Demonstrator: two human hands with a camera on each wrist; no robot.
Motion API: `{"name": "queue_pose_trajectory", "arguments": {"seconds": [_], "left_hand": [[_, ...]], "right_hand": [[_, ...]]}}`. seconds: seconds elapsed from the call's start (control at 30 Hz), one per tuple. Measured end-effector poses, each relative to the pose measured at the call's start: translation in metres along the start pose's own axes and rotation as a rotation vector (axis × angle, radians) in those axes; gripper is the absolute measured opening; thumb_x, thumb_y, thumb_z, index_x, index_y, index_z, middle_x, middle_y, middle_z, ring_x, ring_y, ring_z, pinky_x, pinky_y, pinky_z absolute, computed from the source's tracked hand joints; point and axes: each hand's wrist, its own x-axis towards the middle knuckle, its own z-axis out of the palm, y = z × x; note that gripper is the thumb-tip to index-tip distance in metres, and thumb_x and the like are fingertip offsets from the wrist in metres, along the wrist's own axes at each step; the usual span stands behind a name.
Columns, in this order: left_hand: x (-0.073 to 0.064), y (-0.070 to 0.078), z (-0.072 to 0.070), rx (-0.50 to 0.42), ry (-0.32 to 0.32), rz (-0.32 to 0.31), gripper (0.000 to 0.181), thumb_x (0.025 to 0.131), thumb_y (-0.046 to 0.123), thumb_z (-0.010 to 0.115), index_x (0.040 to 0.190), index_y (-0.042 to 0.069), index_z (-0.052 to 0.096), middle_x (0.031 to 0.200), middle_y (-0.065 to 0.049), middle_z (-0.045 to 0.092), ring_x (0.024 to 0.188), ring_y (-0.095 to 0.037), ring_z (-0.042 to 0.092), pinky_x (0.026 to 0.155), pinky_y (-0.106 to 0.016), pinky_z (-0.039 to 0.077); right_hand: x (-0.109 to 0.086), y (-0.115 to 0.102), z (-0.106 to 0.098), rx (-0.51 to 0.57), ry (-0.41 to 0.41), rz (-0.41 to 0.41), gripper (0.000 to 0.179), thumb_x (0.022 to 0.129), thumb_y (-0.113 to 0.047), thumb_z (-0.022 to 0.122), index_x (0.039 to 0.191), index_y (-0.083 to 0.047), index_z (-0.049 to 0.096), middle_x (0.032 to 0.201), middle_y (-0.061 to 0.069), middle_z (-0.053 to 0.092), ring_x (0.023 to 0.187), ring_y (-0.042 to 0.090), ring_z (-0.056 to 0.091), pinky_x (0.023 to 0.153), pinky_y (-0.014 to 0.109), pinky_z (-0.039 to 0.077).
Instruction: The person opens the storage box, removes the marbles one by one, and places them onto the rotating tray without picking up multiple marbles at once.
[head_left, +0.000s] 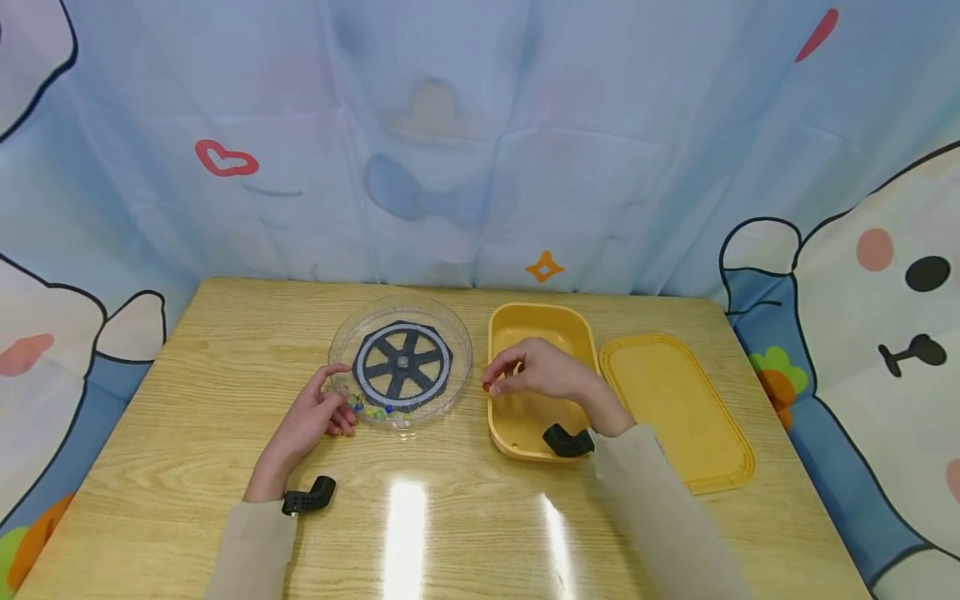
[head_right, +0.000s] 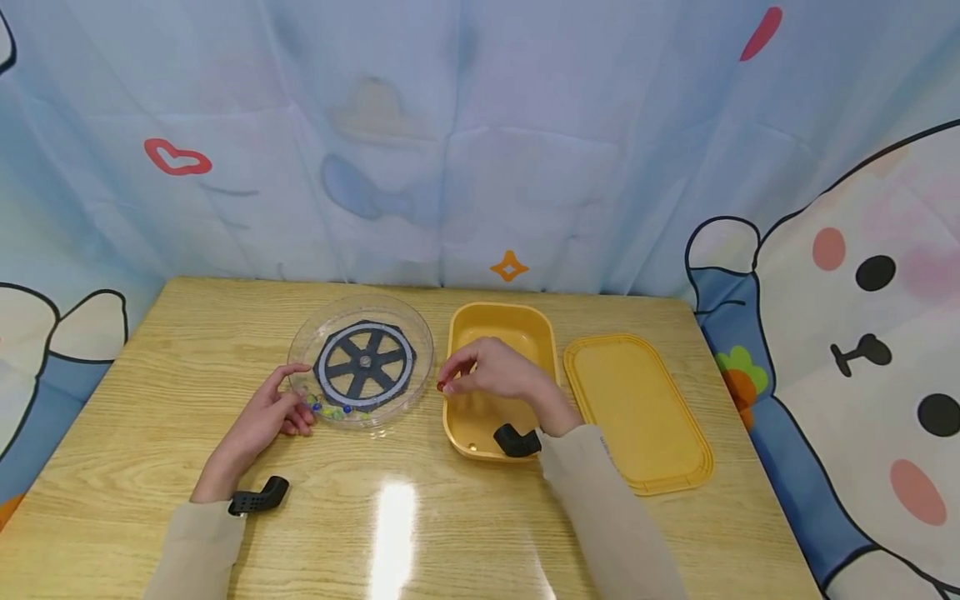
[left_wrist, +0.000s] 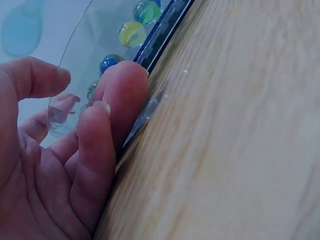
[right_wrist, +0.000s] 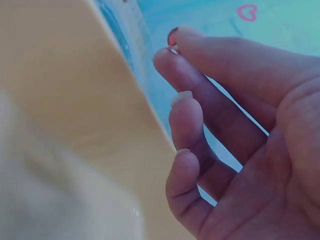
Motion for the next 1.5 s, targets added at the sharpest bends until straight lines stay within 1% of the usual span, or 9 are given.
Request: {"name": "queue_pose_trajectory", "arguments": {"seconds": [0.3,0.43,0.63,0.73,0.83,1.03,1.23,1.37,1.5], "left_hand": [[0.002,0.001,-0.001,0.005,0.000,0.003,0.044,0.105,0.012,0.045,0.148,0.011,0.035,0.078,-0.019,0.065,0.063,-0.028,0.068,0.057,-0.029,0.052],[0.002,0.001,-0.001,-0.001,-0.002,0.006,0.044,0.104,0.012,0.045,0.147,0.011,0.035,0.077,-0.017,0.065,0.062,-0.027,0.067,0.056,-0.028,0.051],[0.002,0.002,0.000,-0.009,-0.001,0.006,0.044,0.104,0.011,0.045,0.147,0.011,0.036,0.075,-0.016,0.065,0.061,-0.025,0.067,0.056,-0.027,0.051],[0.002,0.001,0.000,-0.004,0.000,0.005,0.044,0.104,0.011,0.045,0.147,0.011,0.035,0.075,-0.016,0.065,0.061,-0.025,0.067,0.056,-0.027,0.051],[0.001,0.001,0.000,-0.005,-0.001,0.004,0.044,0.104,0.011,0.045,0.147,0.012,0.035,0.075,-0.016,0.066,0.062,-0.025,0.067,0.056,-0.027,0.051],[0.000,0.001,0.001,-0.010,-0.003,0.003,0.044,0.104,0.011,0.045,0.147,0.011,0.035,0.076,-0.017,0.066,0.062,-0.025,0.067,0.055,-0.028,0.051],[-0.001,0.001,0.001,-0.013,0.002,-0.001,0.044,0.104,0.011,0.045,0.148,0.011,0.035,0.075,-0.016,0.066,0.061,-0.025,0.067,0.055,-0.027,0.051],[-0.001,0.001,0.001,-0.012,0.001,0.004,0.045,0.104,0.011,0.045,0.148,0.009,0.035,0.075,-0.017,0.066,0.061,-0.024,0.067,0.056,-0.028,0.051],[-0.001,0.001,0.000,-0.011,-0.004,0.009,0.044,0.104,0.010,0.045,0.148,0.008,0.035,0.076,-0.018,0.065,0.061,-0.025,0.067,0.056,-0.028,0.051]], "right_hand": [[0.017,-0.016,0.013,-0.012,0.050,-0.026,0.008,0.090,-0.013,0.075,0.097,-0.014,0.076,0.093,-0.004,0.072,0.079,0.019,0.059,0.069,0.031,0.048],[0.027,-0.021,0.020,-0.010,0.076,-0.018,0.007,0.090,-0.012,0.075,0.097,-0.013,0.075,0.093,-0.003,0.072,0.077,0.020,0.059,0.069,0.033,0.049],[0.040,-0.026,0.030,-0.015,0.132,0.028,0.008,0.089,-0.011,0.075,0.097,-0.014,0.075,0.092,-0.004,0.071,0.079,0.021,0.060,0.070,0.034,0.050],[0.046,-0.026,0.034,-0.024,0.157,0.039,0.008,0.089,-0.012,0.076,0.096,-0.015,0.075,0.089,-0.005,0.070,0.078,0.020,0.059,0.069,0.033,0.050],[0.050,-0.026,0.039,-0.018,0.171,0.048,0.007,0.089,-0.013,0.076,0.095,-0.015,0.075,0.087,-0.005,0.069,0.075,0.020,0.058,0.065,0.031,0.048],[0.053,-0.025,0.044,0.022,0.172,0.063,0.007,0.089,-0.012,0.076,0.095,-0.013,0.075,0.086,-0.003,0.069,0.072,0.021,0.056,0.061,0.029,0.045],[0.053,-0.025,0.045,0.017,0.169,0.065,0.008,0.090,-0.011,0.075,0.098,-0.011,0.075,0.086,-0.003,0.069,0.072,0.020,0.057,0.061,0.029,0.044],[0.052,-0.026,0.042,0.032,0.170,0.060,0.009,0.090,-0.010,0.075,0.098,-0.010,0.075,0.088,-0.003,0.070,0.076,0.020,0.059,0.065,0.030,0.048],[0.048,-0.024,0.036,0.053,0.178,0.041,0.013,0.090,-0.010,0.075,0.102,-0.005,0.075,0.089,-0.003,0.071,0.080,0.021,0.061,0.070,0.033,0.050]]}}
